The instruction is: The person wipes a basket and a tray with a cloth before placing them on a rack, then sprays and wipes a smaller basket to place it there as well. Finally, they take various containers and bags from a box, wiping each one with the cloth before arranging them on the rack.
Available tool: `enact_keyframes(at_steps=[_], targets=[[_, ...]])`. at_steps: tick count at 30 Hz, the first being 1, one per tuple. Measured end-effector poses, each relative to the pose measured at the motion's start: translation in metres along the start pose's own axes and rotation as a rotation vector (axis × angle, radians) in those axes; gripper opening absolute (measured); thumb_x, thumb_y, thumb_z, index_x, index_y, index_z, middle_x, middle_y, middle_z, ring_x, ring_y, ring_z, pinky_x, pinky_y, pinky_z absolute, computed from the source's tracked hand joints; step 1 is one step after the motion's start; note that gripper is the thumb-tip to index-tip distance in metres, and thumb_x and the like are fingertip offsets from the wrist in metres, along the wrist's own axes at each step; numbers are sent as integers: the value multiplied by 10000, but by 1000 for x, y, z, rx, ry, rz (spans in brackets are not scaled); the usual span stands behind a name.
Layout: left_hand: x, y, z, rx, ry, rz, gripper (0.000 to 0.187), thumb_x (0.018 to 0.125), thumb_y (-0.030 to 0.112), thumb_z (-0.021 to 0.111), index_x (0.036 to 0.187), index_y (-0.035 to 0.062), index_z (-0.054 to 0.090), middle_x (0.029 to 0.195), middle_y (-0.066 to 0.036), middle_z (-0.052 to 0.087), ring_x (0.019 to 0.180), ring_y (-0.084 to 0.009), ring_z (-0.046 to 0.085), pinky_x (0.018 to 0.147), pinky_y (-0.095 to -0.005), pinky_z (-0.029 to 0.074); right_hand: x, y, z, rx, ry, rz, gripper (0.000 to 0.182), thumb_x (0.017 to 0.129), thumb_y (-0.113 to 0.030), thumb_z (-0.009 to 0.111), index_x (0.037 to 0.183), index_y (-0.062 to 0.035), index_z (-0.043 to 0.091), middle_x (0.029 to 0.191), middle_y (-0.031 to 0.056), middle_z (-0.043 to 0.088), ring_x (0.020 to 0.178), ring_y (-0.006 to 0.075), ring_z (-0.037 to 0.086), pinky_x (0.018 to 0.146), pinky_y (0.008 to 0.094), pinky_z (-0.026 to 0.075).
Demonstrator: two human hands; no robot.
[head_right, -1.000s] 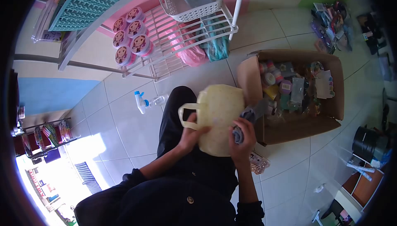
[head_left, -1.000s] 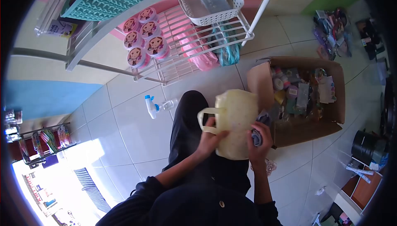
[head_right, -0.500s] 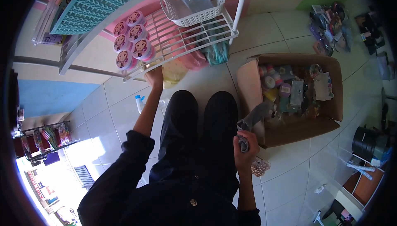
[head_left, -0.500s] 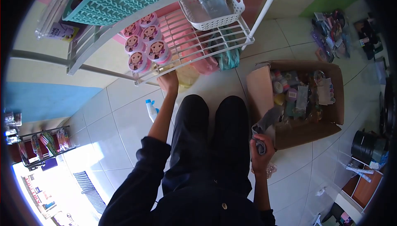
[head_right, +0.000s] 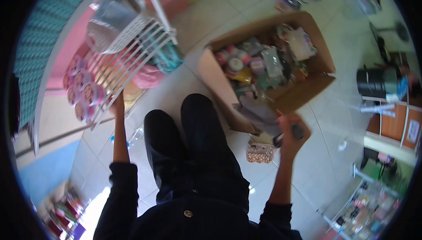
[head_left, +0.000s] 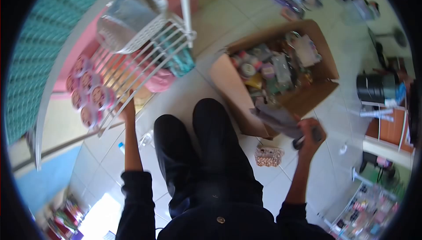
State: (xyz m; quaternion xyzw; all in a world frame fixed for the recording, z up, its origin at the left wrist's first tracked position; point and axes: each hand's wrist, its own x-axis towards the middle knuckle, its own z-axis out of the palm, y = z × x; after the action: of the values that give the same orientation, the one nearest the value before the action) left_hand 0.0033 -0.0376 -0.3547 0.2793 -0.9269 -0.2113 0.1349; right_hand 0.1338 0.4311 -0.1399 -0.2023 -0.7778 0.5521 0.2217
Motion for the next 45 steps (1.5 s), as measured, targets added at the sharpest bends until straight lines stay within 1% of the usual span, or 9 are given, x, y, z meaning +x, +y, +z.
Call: enact_keyframes(at_steps=[18, 21, 23, 26, 28, 35, 39, 41, 45], targets=[[-160, 100, -108, -252, -221, 246, 645, 689, 53, 587, 1258, 15, 285, 1222, -180, 378, 1165, -330, 320, 968, -424, 234, 121, 157, 138, -938, -691, -9, 657, 627, -237, 691, 1197, -135, 381, 905, 189, 582, 816, 340, 582, 716, 415, 461], [-161, 117, -114, -433, -320, 251, 694, 683, 84, 609, 1280, 28, 258, 1245, -162, 368, 1184, -308, 311, 968, -426, 239, 121, 134, 100, -458, -486, -192, 616, 645, -266, 687, 1174, -152, 393, 947, 157, 579, 859, 306, 580, 736, 377, 461], [-164, 147, -126, -567, -427, 226, 722, 664, 72, 630, 1279, 25, 255, 1252, -155, 362, 1185, -303, 315, 965, -433, 239, 104, 51, 73, 215, -685, 569, 669, 637, -298, 695, 1204, -125, 386, 1031, 106, 552, 956, 250, 535, 837, 332, 405], [-169, 194, -136, -867, -676, 305, 855, 604, 114, 723, 1294, 33, 224, 1281, -136, 335, 1204, -262, 305, 968, -437, 233, 74, 39, 47, 509, -816, 590, 743, 633, -332, 703, 1231, -52, 362, 1112, 93, 513, 1043, 208, 471, 913, 312, 334], [-176, 218, -138, -1052, -743, 439, 922, 570, 176, 770, 1297, 40, 219, 1299, -129, 311, 1217, -256, 287, 972, -440, 235, 47, 154, 48, 556, -957, 846, 796, 639, -374, 690, 1238, 16, 338, 1173, 96, 467, 1063, 190, 445, 937, 319, 305], [-178, 202, -151, -1051, -519, 366, 712, 563, 104, 766, 1135, -25, 362, 1084, -145, 474, 982, -273, 506, 839, -331, 406, -13, -24, 103, 650, -1066, 750, 532, 800, -310, 525, 1206, 4, 384, 1161, 113, 473, 1057, 197, 462, 923, 318, 336], [-180, 182, -158, -710, -327, 484, 613, 633, 130, 700, 1138, 17, 371, 1048, -121, 477, 964, -234, 497, 821, -323, 404, -43, -64, 126, 856, -687, 507, 401, 826, -226, 470, 1152, 3, 427, 1131, 138, 486, 1054, 234, 463, 932, 373, 322], [-179, 180, -154, -838, -335, 454, 604, 651, 129, 613, 1169, -18, 338, 1105, -206, 414, 1022, -368, 427, 852, -386, 374, -73, -80, 143, -24, -644, -647, 401, 789, -178, 498, 1138, 9, 435, 1150, 169, 463, 1058, 298, 454, 952, 439, 269], [-172, 172, -172, -725, -264, 545, 553, 701, 149, 525, 1174, -50, 321, 1102, -226, 406, 1020, -384, 418, 855, -398, 358, -87, -82, 147, 68, -748, -774, 415, 755, -146, 518, 1141, -15, 442, 1174, 177, 439, 1080, 325, 430, 960, 491, 212]])
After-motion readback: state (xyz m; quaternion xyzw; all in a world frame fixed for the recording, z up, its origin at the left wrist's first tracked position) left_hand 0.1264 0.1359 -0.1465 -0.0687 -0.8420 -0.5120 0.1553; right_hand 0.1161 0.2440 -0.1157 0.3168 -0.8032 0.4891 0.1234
